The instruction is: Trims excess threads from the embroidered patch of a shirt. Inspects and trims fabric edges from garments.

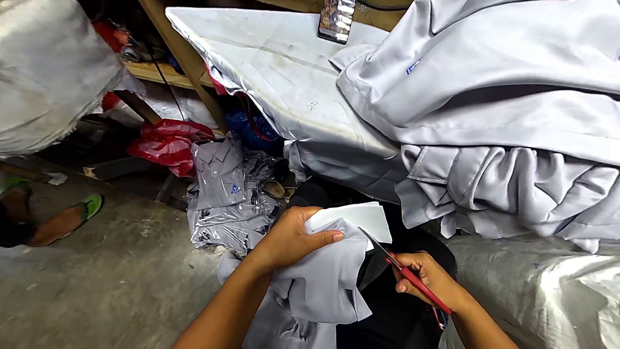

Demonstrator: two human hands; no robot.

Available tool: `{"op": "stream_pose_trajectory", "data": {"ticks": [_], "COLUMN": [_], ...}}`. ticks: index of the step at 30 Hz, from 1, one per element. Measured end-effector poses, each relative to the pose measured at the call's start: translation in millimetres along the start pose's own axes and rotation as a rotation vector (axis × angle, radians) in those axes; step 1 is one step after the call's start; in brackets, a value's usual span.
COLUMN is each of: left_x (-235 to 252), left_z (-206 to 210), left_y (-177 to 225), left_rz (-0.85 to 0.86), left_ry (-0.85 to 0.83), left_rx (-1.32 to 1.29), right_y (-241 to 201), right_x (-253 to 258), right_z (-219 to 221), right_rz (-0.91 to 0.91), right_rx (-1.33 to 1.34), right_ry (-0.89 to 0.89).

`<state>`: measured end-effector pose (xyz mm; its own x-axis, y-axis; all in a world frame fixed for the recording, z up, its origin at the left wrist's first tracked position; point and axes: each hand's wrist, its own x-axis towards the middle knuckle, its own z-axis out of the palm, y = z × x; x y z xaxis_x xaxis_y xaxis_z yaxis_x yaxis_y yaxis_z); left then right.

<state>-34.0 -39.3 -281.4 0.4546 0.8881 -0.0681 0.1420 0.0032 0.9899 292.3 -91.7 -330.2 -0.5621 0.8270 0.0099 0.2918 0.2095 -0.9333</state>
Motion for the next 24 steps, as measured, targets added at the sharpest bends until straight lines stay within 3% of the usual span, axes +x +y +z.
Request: {"op": "stream_pose_trajectory", "data": {"ticks": [19,24], "left_x": [7.6,8.7], "left_z": [0.0,-0.4], "left_y": [-6.5,-6.6], "left_rz": [-0.018,-0.026], "left_ry": [-0.251,-0.244], "left_rx": [-0.028,-0.046], "right_y": [1.0,8.7], "right_x": [-2.7,-0.8], "right_z": [13.7,24.5], "right_rz": [0.027,-0.009], "right_rx": [0.02,0.041], "right_ry": [-0.037,0.046]}}
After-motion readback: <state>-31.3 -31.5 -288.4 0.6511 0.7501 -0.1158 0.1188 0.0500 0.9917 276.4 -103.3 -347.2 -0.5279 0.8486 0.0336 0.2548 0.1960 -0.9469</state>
